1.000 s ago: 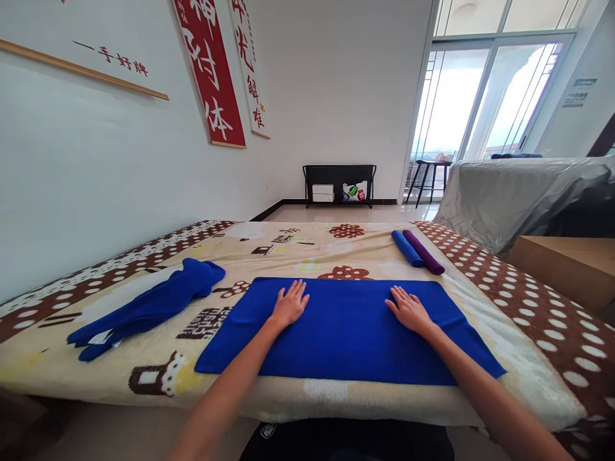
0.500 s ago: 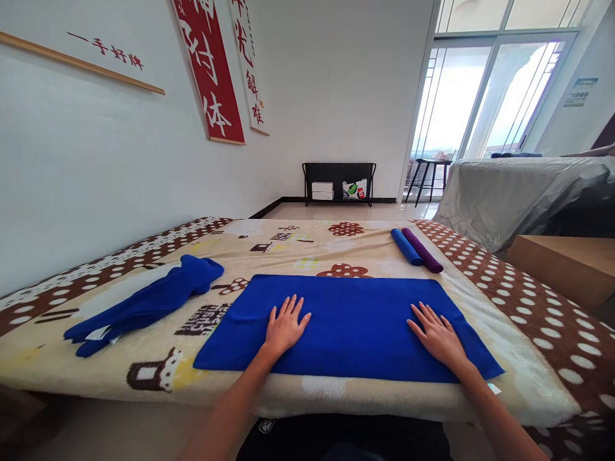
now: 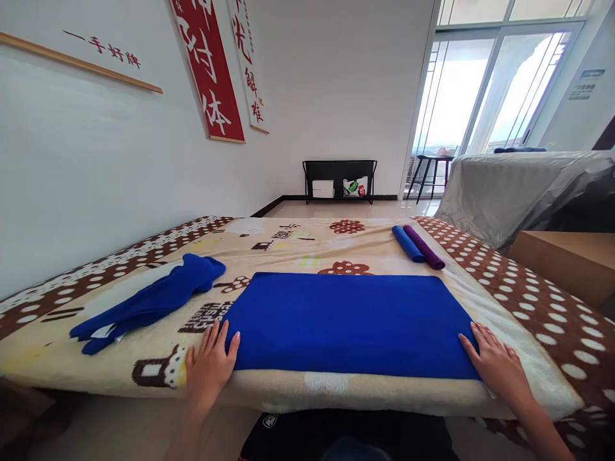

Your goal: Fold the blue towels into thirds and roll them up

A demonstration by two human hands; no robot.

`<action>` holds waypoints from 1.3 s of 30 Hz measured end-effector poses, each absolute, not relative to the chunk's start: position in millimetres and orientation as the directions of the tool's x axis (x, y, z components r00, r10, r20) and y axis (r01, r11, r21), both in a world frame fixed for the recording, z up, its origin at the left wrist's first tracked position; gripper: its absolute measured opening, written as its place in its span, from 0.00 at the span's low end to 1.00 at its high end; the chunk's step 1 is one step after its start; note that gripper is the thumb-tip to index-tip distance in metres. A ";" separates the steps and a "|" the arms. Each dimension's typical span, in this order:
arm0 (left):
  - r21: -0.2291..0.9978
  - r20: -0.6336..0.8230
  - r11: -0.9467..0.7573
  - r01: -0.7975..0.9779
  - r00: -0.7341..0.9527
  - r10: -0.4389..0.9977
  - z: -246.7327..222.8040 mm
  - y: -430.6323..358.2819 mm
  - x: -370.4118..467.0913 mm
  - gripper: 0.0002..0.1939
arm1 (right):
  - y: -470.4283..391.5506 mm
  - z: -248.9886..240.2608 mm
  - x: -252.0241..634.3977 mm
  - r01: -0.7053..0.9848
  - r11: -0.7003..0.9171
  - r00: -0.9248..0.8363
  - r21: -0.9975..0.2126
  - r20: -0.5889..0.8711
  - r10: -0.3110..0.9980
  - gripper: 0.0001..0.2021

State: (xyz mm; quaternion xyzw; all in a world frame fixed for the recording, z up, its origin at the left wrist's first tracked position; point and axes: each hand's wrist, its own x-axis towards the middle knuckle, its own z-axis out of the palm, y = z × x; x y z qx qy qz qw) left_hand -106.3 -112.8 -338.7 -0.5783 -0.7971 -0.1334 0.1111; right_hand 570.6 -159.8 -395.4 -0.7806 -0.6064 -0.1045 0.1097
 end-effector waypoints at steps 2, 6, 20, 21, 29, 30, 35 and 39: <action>0.085 0.305 0.324 0.942 -0.334 0.892 -335.5 -115.6 -103.5 0.34 | -162.4 -392.2 563.8 0.955 -0.293 0.294 -0.057 0.345 0.891 0.36; 0.055 0.274 0.297 0.953 -0.300 0.914 -316.1 -115.5 -61.1 0.31 | -158.4 -374.1 518.3 0.947 -0.312 0.311 -0.073 0.449 0.838 0.37; 0.175 0.245 -0.408 0.896 0.362 0.899 -317.1 -109.1 158.7 0.27 | -125.7 -318.9 292.4 0.928 0.267 -0.206 -0.258 0.242 0.948 0.27; 0.159 0.268 -0.410 0.898 0.361 0.893 -318.8 -112.6 156.4 0.27 | -127.1 -320.3 291.6 0.930 0.269 -0.209 -0.252 0.241 0.948 0.27; 0.125 0.214 -0.294 0.948 0.264 0.941 -310.4 -120.5 94.3 0.28 | -138.4 -332.3 333.9 0.981 0.132 -0.087 -0.144 0.279 0.956 0.27; 0.123 0.209 -0.243 0.962 0.215 0.954 -310.3 -118.4 77.9 0.29 | -139.4 -336.0 348.6 0.988 0.090 -0.050 -0.127 0.288 0.956 0.27; 0.112 0.224 0.100 0.989 -0.123 0.967 -319.6 -112.7 -24.4 0.31 | -154.6 -365.3 451.4 0.988 -0.150 0.150 -0.030 0.366 0.918 0.30; 0.121 0.309 0.265 0.956 -0.290 0.906 -329.3 -121.9 -87.4 0.30 | -175.2 -387.5 521.9 0.962 -0.273 0.251 -0.006 0.415 0.875 0.31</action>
